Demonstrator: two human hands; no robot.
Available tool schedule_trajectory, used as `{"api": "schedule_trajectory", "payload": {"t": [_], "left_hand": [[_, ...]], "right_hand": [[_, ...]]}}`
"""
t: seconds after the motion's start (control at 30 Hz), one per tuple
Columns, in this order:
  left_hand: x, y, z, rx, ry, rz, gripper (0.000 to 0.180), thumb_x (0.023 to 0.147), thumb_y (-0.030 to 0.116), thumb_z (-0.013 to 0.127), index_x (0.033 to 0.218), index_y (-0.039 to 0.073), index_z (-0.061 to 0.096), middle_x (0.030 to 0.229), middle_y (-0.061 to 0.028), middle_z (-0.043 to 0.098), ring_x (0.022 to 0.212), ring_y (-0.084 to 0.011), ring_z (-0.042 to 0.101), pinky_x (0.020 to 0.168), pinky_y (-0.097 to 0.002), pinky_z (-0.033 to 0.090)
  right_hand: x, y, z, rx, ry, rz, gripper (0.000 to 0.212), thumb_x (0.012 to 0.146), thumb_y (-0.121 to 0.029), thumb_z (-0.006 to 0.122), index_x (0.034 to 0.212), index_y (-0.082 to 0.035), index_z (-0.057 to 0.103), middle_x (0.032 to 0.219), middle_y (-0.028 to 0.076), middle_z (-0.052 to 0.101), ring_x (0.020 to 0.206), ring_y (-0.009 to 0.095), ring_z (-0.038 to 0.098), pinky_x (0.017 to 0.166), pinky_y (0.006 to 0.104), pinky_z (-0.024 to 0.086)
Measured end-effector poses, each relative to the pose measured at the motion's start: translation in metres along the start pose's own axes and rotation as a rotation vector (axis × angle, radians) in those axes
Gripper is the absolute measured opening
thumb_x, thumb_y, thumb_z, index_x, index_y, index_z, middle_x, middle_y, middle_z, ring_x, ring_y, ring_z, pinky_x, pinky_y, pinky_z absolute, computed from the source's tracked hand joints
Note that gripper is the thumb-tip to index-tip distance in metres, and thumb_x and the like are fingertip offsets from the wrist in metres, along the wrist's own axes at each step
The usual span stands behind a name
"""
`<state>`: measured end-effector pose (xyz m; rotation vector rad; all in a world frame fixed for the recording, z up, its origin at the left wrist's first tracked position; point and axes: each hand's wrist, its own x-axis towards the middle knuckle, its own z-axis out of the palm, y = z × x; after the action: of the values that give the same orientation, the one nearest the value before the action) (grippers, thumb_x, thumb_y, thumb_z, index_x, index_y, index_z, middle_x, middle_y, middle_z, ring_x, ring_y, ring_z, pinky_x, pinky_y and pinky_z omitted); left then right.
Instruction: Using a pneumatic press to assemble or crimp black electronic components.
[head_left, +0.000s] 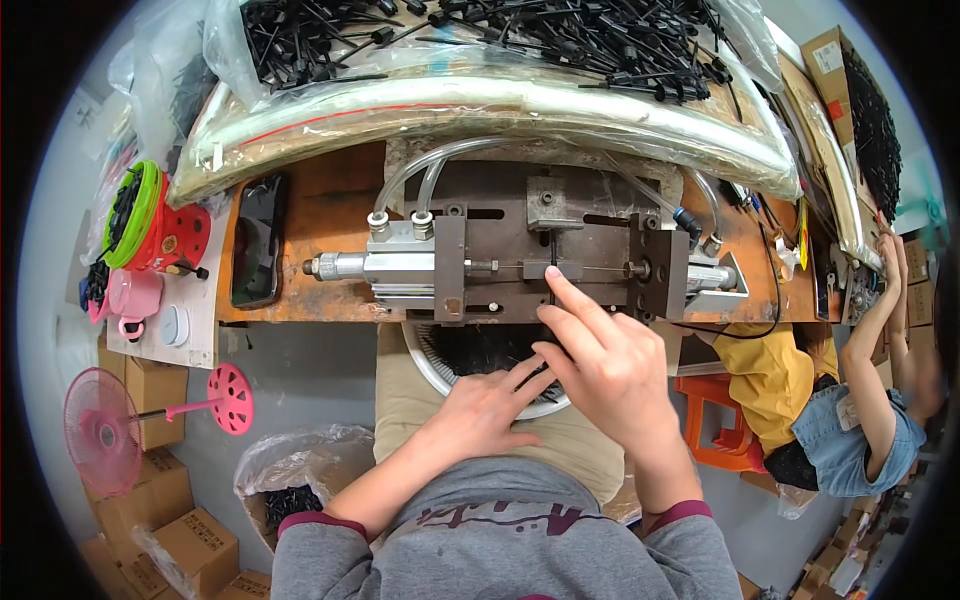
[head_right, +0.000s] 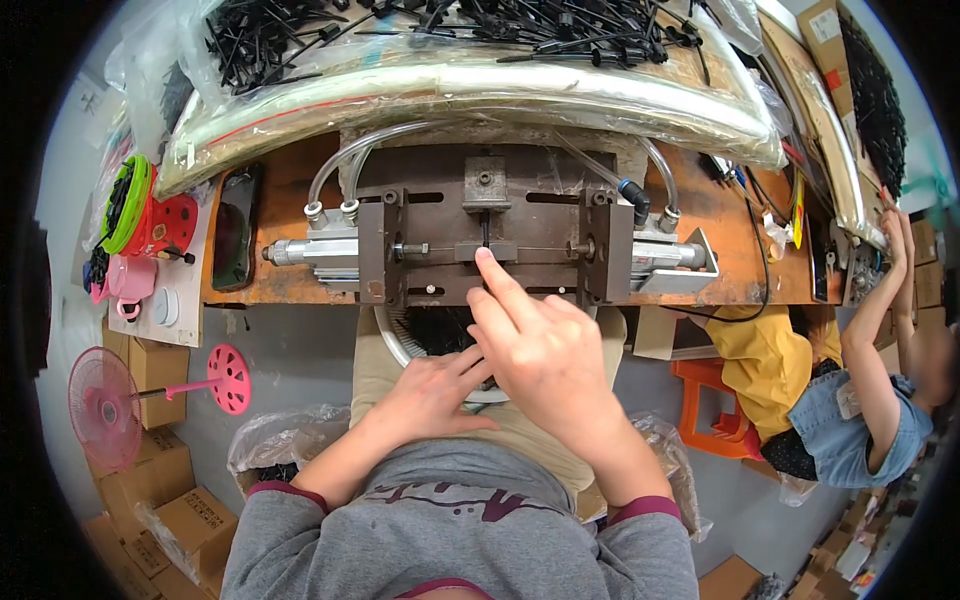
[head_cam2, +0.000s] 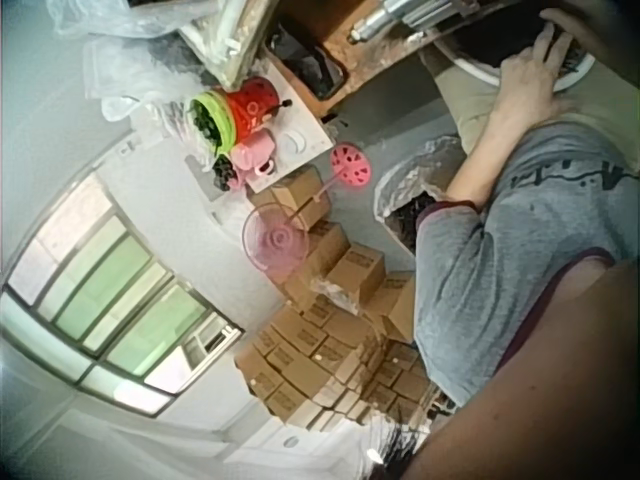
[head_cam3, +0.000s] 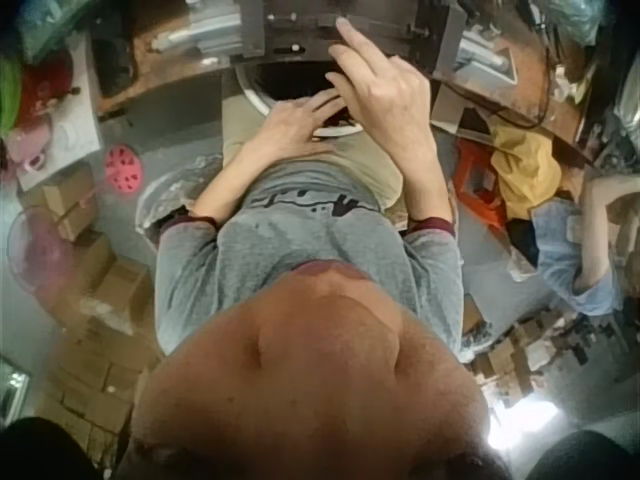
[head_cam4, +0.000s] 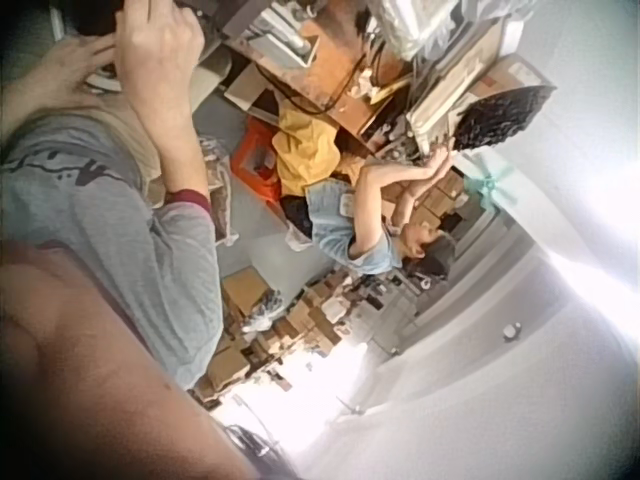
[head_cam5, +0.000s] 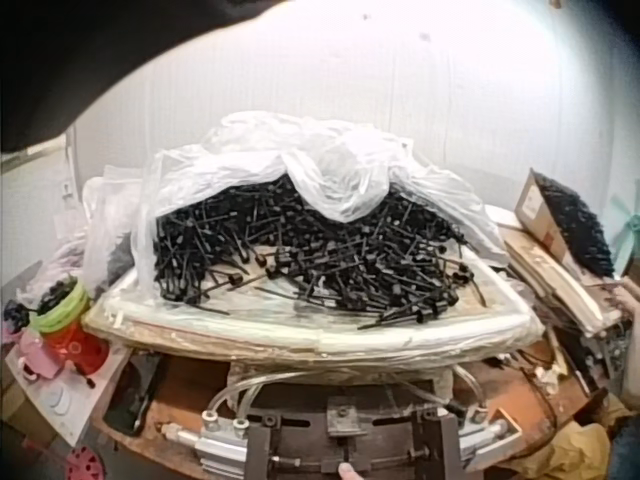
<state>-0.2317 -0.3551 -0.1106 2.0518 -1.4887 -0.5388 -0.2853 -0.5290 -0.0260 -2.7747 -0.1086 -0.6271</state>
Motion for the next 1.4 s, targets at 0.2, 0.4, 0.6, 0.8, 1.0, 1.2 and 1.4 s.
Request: {"api": "schedule_trajectory", "payload": {"t": [0.2,0.4,0.6,0.8,1.0,1.2,1.4], "left_hand": [[-0.010,-0.003,0.003,-0.013,-0.040,0.045,0.095,0.073,0.040,0.080,0.154,0.022,0.032,0.144,-0.0116,0.050,0.090,-0.0292,0.069,0.073,-0.0380,0.057],[-0.016,0.003,0.008,0.015,-0.022,0.103,0.099,0.072,0.036,0.080,0.155,0.020,0.029,0.140,-0.0147,0.054,0.092,-0.0282,0.069,0.072,-0.0361,0.058],[-0.023,0.001,0.009,0.013,-0.017,0.106,0.098,0.073,0.032,0.080,0.155,0.019,0.028,0.135,-0.0150,0.058,0.093,-0.0281,0.068,0.072,-0.0363,0.058],[-0.027,-0.001,0.011,-0.009,0.022,0.118,0.094,0.075,0.030,0.079,0.155,0.020,0.029,0.130,-0.0123,0.061,0.093,-0.0284,0.068,0.074,-0.0365,0.058],[-0.030,-0.001,0.011,-0.064,0.014,0.086,0.084,0.079,0.029,0.077,0.151,0.020,0.037,0.126,-0.0099,0.064,0.099,-0.0292,0.068,0.082,-0.0374,0.058],[-0.025,0.004,0.010,-0.067,0.023,0.117,0.080,0.080,0.028,0.076,0.151,0.019,0.038,0.124,-0.0092,0.065,0.097,-0.0275,0.069,0.080,-0.0366,0.058],[-0.025,0.004,0.015,-0.051,0.060,0.135,0.077,0.082,0.027,0.075,0.150,0.018,0.040,0.121,-0.0081,0.066,0.093,-0.0260,0.069,0.078,-0.0361,0.058]], "right_hand": [[0.043,0.020,-0.037,0.202,0.313,0.100,0.031,0.075,-0.013,0.081,0.103,-0.007,0.071,0.107,0.010,0.072,0.061,0.015,0.064,0.057,0.0274,0.050],[0.117,0.084,-0.070,-0.237,0.409,-0.024,0.027,0.078,-0.012,0.077,0.104,-0.014,0.070,0.091,0.003,0.066,0.064,0.014,0.064,0.053,0.0270,0.045],[0.168,0.121,-0.071,-0.449,0.099,0.116,0.052,0.075,-0.020,0.076,0.125,-0.016,0.060,0.110,0.009,0.070,0.106,0.029,0.064,0.087,0.0404,0.051],[0.187,0.125,-0.061,-0.531,-0.043,0.241,0.048,0.072,-0.014,0.074,0.118,-0.012,0.060,0.109,0.012,0.070,0.106,0.032,0.065,0.088,0.0422,0.051],[0.178,0.148,-0.067,-0.452,0.089,0.137,0.046,0.074,-0.016,0.075,0.119,-0.009,0.065,0.097,0.015,0.072,0.094,0.032,0.068,0.081,0.0401,0.053],[0.181,0.164,-0.084,-0.130,0.195,0.234,0.046,0.079,-0.021,0.075,0.122,-0.007,0.065,0.088,0.011,0.070,0.080,0.017,0.067,0.074,0.0319,0.051],[0.182,0.084,-0.099,0.052,0.024,0.269,0.035,0.077,-0.006,0.069,0.111,-0.003,0.063,0.085,0.011,0.067,0.077,0.019,0.061,0.074,0.0334,0.051]]}}
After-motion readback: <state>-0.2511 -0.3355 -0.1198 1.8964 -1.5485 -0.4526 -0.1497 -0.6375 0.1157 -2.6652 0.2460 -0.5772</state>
